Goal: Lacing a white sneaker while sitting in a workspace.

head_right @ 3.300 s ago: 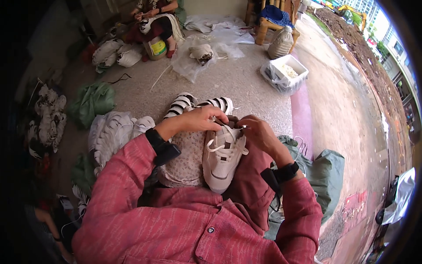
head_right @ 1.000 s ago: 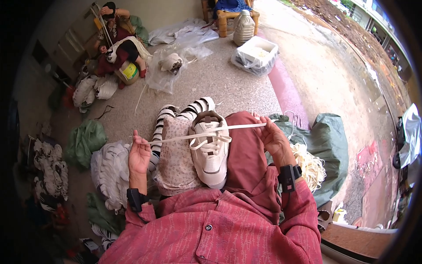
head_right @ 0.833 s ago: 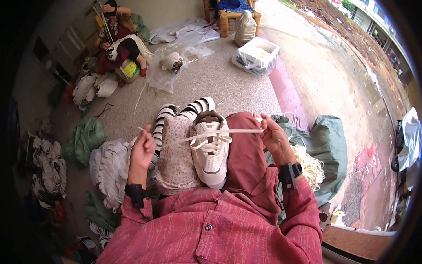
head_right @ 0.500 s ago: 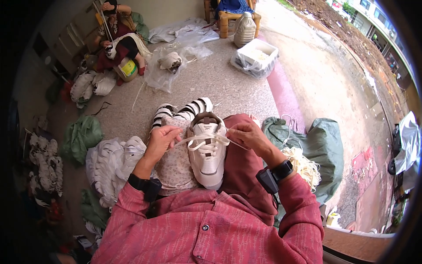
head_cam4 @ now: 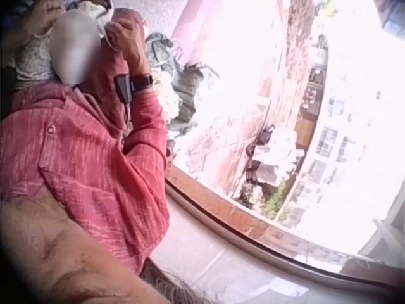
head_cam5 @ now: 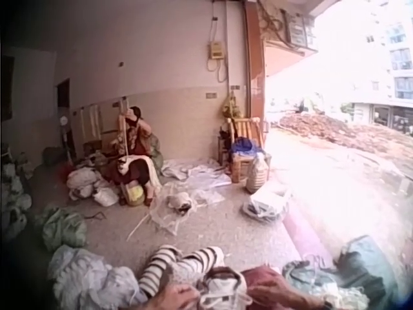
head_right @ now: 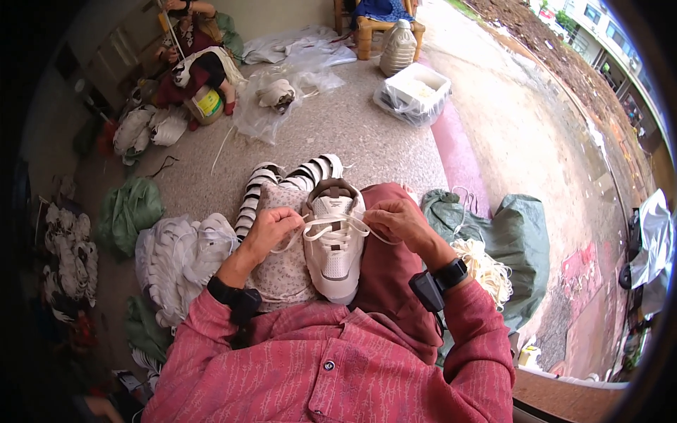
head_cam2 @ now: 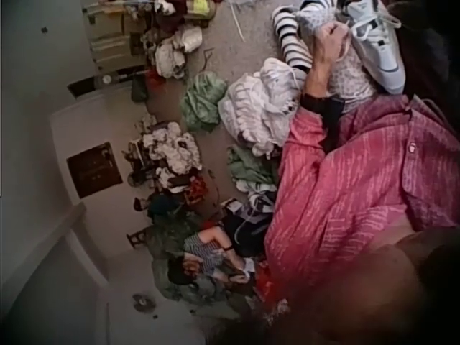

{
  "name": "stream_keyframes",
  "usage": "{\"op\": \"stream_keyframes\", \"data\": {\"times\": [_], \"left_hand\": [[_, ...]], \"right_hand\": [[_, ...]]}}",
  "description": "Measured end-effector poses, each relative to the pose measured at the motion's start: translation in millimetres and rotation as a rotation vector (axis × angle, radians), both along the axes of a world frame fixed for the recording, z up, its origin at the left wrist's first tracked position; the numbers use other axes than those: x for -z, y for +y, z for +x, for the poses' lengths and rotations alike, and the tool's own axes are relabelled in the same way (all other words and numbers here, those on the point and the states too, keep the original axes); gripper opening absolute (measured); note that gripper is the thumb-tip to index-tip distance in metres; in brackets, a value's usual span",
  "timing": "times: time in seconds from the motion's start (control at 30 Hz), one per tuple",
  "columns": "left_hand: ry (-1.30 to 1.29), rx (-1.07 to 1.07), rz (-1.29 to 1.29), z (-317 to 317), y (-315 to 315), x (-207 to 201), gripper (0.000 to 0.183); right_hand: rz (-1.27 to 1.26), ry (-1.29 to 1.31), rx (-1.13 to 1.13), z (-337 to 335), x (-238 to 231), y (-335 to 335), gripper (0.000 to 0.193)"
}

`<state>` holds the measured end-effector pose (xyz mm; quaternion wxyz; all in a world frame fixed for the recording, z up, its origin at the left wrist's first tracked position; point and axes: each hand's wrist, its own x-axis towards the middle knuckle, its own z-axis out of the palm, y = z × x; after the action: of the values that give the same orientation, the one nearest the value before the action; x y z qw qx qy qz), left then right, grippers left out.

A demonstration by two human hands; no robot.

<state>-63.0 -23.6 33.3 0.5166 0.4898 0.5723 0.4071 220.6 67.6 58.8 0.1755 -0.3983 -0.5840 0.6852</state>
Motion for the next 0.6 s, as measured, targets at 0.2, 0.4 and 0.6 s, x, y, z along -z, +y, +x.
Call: {"op": "stream_keyframes", "data": {"times": [0.2, 0.4, 0.6], "left_hand": [[0.027, -0.002, 0.070, -1.5, 3.8, 10.6, 0.023], [0.045, -0.021, 0.101, 3.7, 7.3, 12.5, 0.023], [0.021, -0.051, 0.126, 5.9, 12.7, 11.7, 0.023]], "right_hand": [[0.008, 0.006, 0.049, -5.9, -5.0, -4.2, 0.026], [0.069, 0.002, 0.042, -18.0, 1.0, -2.9, 0.026], [0.120, -0.049, 0.023, -19.7, 3.9, 1.7, 0.026]]}}
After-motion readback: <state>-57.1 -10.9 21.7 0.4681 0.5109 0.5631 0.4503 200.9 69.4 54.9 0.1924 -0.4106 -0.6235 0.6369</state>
